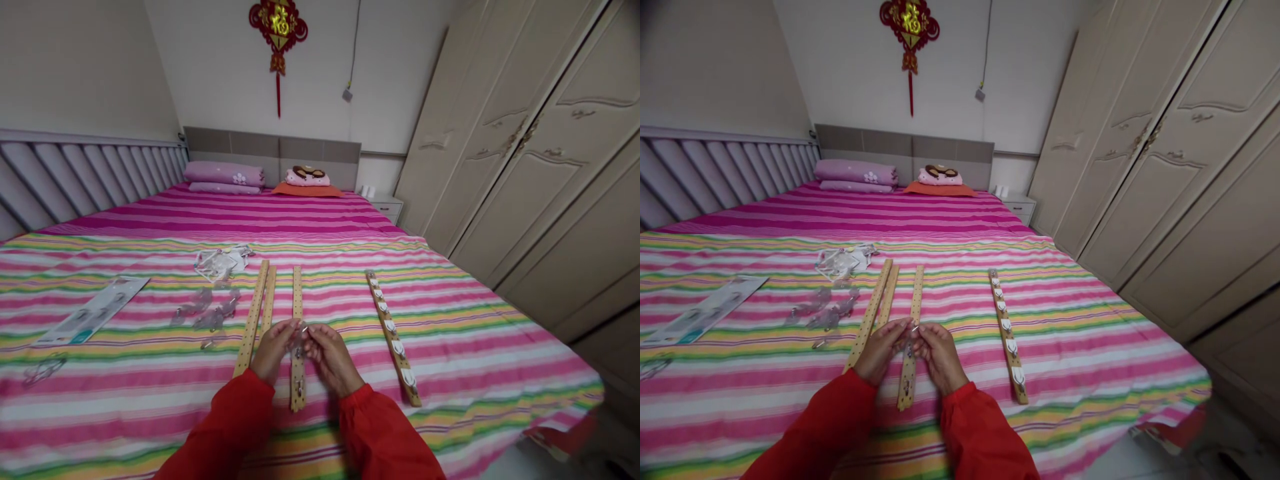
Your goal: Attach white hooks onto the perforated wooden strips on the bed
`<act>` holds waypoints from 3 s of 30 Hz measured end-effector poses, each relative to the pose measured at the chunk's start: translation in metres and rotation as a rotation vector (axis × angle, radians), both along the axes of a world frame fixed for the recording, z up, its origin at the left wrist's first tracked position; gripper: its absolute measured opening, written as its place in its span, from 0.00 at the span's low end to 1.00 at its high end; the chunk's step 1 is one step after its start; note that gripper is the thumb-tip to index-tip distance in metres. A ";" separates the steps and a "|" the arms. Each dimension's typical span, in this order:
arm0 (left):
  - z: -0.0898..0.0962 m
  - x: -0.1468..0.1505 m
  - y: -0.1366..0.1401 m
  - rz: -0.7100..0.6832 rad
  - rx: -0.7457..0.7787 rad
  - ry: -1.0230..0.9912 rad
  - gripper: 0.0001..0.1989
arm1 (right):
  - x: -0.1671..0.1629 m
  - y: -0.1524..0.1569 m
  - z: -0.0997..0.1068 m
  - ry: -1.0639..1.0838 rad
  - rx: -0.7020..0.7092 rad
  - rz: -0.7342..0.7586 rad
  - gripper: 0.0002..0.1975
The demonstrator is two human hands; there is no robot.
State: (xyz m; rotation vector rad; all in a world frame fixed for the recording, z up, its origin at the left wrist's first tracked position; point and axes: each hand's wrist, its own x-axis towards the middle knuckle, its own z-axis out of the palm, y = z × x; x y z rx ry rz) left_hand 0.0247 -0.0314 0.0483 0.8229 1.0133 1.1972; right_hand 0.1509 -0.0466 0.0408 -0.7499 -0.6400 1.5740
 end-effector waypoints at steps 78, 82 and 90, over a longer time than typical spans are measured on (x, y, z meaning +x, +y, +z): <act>-0.017 -0.009 0.056 -0.020 0.001 0.332 0.17 | 0.004 0.044 -0.038 -0.793 0.189 -0.171 0.10; -0.024 -0.008 0.059 -0.020 0.043 0.408 0.14 | 0.004 0.044 -0.039 -0.879 0.196 -0.176 0.10; -0.034 -0.008 0.061 0.015 0.089 0.492 0.10 | 0.002 0.045 -0.037 -0.942 0.167 -0.173 0.11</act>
